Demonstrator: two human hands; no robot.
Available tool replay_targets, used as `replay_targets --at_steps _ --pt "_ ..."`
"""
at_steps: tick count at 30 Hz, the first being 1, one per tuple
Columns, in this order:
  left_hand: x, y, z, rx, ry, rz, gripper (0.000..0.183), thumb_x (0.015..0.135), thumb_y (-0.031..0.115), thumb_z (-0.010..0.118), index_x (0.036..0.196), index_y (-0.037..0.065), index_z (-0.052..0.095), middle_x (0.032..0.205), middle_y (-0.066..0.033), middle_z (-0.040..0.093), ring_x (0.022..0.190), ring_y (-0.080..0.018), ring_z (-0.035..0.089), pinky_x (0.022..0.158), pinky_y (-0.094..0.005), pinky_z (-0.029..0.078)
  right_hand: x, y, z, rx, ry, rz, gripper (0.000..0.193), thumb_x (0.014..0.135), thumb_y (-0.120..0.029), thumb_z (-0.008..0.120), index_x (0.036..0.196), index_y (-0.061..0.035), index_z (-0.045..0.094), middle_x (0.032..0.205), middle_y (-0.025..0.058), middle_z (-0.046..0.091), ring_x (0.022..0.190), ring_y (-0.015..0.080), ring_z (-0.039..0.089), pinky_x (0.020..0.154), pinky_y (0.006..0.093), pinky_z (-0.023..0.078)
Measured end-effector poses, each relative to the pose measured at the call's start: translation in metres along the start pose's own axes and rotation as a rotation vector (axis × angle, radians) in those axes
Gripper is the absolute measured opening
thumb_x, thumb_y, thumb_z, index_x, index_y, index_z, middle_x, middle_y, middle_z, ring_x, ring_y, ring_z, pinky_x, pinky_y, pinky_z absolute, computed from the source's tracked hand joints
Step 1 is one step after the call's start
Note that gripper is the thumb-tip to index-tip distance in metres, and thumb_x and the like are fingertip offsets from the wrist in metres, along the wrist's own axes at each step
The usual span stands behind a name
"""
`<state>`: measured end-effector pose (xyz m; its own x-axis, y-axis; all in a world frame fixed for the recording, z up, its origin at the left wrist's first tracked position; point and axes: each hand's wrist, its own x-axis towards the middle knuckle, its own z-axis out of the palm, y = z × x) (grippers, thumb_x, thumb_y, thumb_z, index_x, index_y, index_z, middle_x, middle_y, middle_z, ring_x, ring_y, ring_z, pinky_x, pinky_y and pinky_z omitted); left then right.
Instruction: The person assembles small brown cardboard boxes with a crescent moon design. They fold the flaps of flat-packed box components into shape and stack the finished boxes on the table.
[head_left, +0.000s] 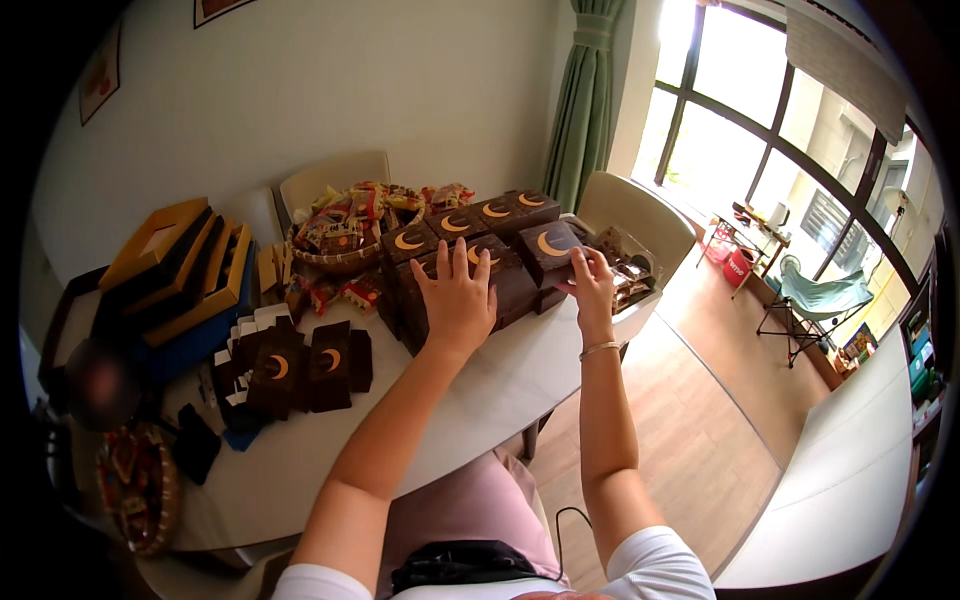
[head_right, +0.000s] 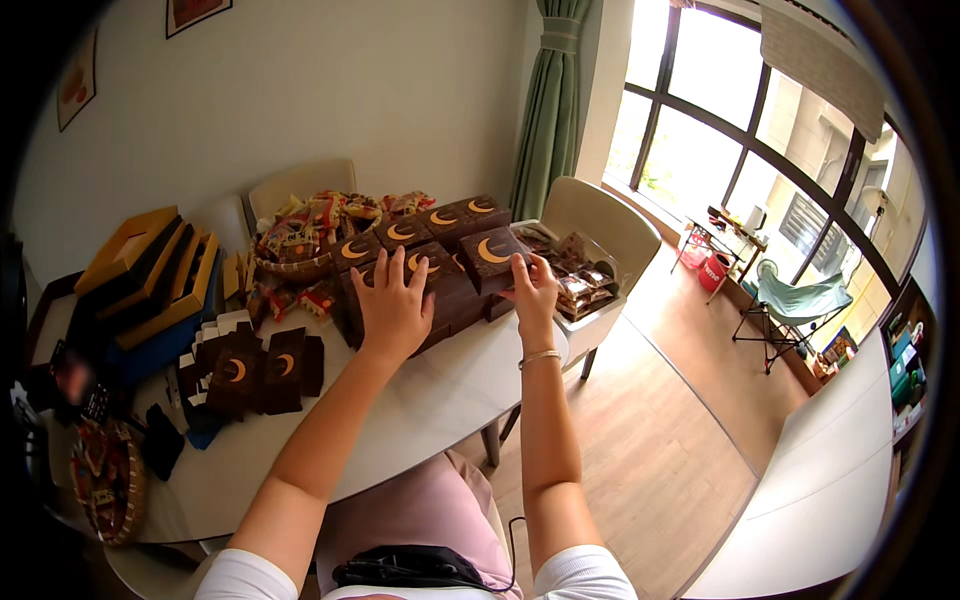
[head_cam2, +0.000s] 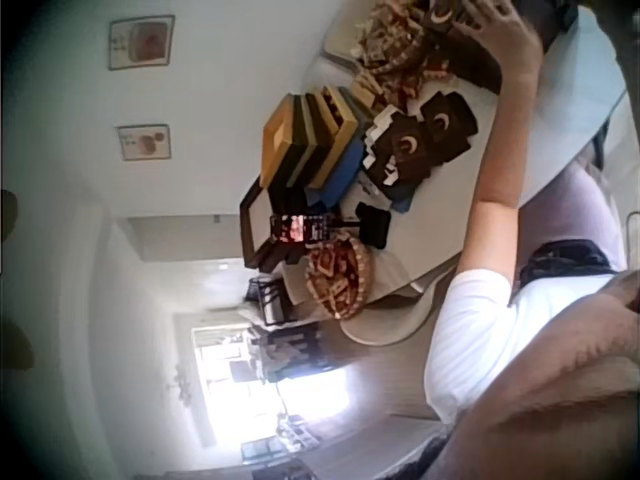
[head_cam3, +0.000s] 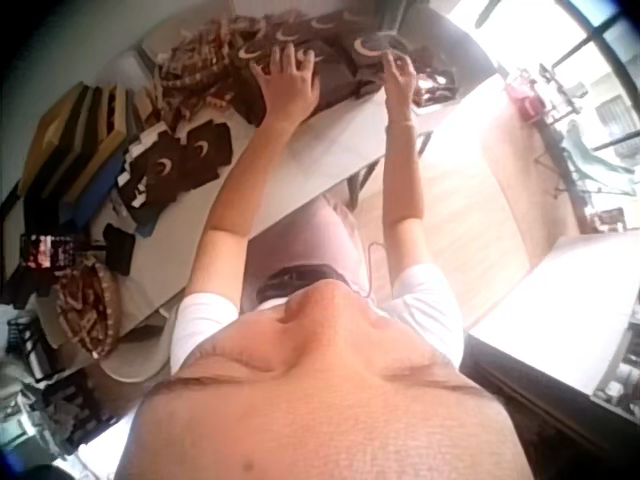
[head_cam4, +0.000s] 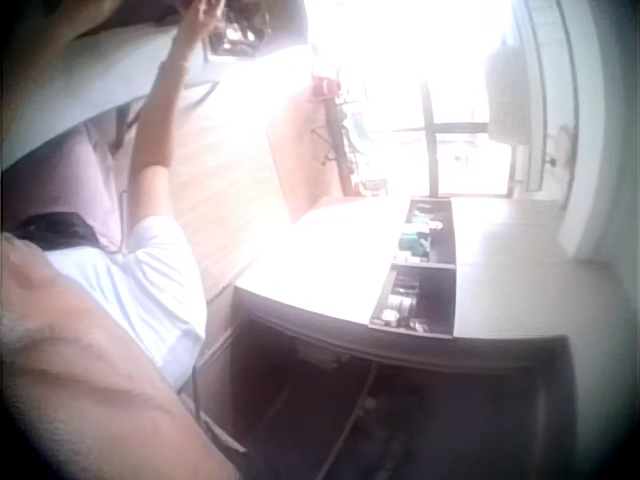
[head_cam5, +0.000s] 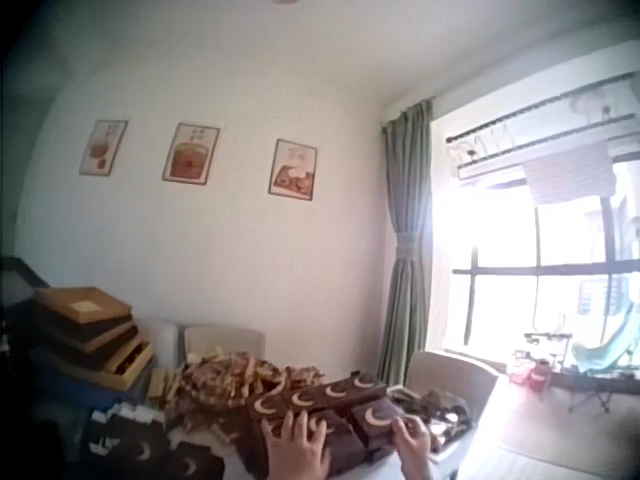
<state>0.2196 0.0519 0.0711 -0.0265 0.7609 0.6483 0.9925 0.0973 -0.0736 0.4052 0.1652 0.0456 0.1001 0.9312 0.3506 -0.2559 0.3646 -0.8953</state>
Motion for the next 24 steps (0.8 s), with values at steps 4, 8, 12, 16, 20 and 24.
replay_targets --at_steps 4,8,12,16,20,24 --pt "0.001 0.003 0.009 0.005 -0.058 -0.024 0.048 0.096 0.029 0.056 0.141 0.017 0.052 0.145 -0.0154 0.047 0.138 -0.0344 0.04 0.11 -0.0664 0.026 0.017 0.022 0.006 -0.096 -0.053 0.005 0.041 0.094 -0.033 0.068 0.115 0.0015 0.063 0.093 0.0089 0.064 0.069 0.0129 0.063 0.054 0.0279 0.06" --pt "-0.001 -0.001 0.011 0.051 -0.063 -0.02 0.047 0.097 0.027 0.055 0.142 0.018 0.051 0.143 -0.014 0.05 0.136 -0.0321 0.044 0.11 -0.0643 0.027 0.011 0.017 0.016 -0.335 -0.069 -0.062 0.042 0.095 -0.035 0.066 0.113 0.0018 0.064 0.094 0.0129 0.066 0.053 0.0167 0.062 0.048 0.0274 0.055" --pt "0.002 0.001 0.007 0.069 -0.097 -0.02 0.048 0.096 0.027 0.055 0.143 0.018 0.05 0.143 -0.0143 0.05 0.135 -0.0322 0.045 0.109 -0.065 0.027 0.011 0.016 0.022 -0.352 -0.034 -0.139 0.041 0.095 -0.037 0.065 0.111 0.0012 0.065 0.094 0.0145 0.067 0.049 0.018 0.063 0.043 0.0277 0.051" --pt "0.004 0.005 0.007 0.066 -0.093 -0.003 0.05 0.096 0.027 0.056 0.144 0.018 0.048 0.144 -0.0147 0.049 0.136 -0.0335 0.044 0.108 -0.0661 0.027 0.033 0.041 0.019 -0.334 0.004 -0.289 0.04 0.097 -0.035 0.063 0.112 0.0018 0.064 0.095 0.0142 0.067 0.051 0.0166 0.064 0.043 0.0274 0.052" --pt "0.001 0.001 0.009 0.066 -0.076 0.01 0.053 0.094 0.027 0.057 0.144 0.017 0.048 0.144 -0.0158 0.048 0.136 -0.0341 0.043 0.108 -0.0669 0.026 0.025 0.034 0.026 -0.142 -0.087 -0.04 0.036 0.099 -0.03 0.061 0.114 0.0026 0.063 0.097 0.0121 0.067 0.056 0.0162 0.067 0.046 0.0266 0.055" --pt "-0.001 -0.002 -0.004 -0.094 0.025 0.069 0.056 0.09 0.027 0.061 0.143 0.016 0.049 0.141 -0.0152 0.05 0.134 -0.0347 0.045 0.109 -0.0647 0.025 0.017 0.03 0.023 -0.064 -0.033 -0.059 0.034 0.099 -0.027 0.06 0.116 0.0024 0.061 0.101 0.0109 0.066 0.06 0.0156 0.068 0.048 0.0263 0.057"
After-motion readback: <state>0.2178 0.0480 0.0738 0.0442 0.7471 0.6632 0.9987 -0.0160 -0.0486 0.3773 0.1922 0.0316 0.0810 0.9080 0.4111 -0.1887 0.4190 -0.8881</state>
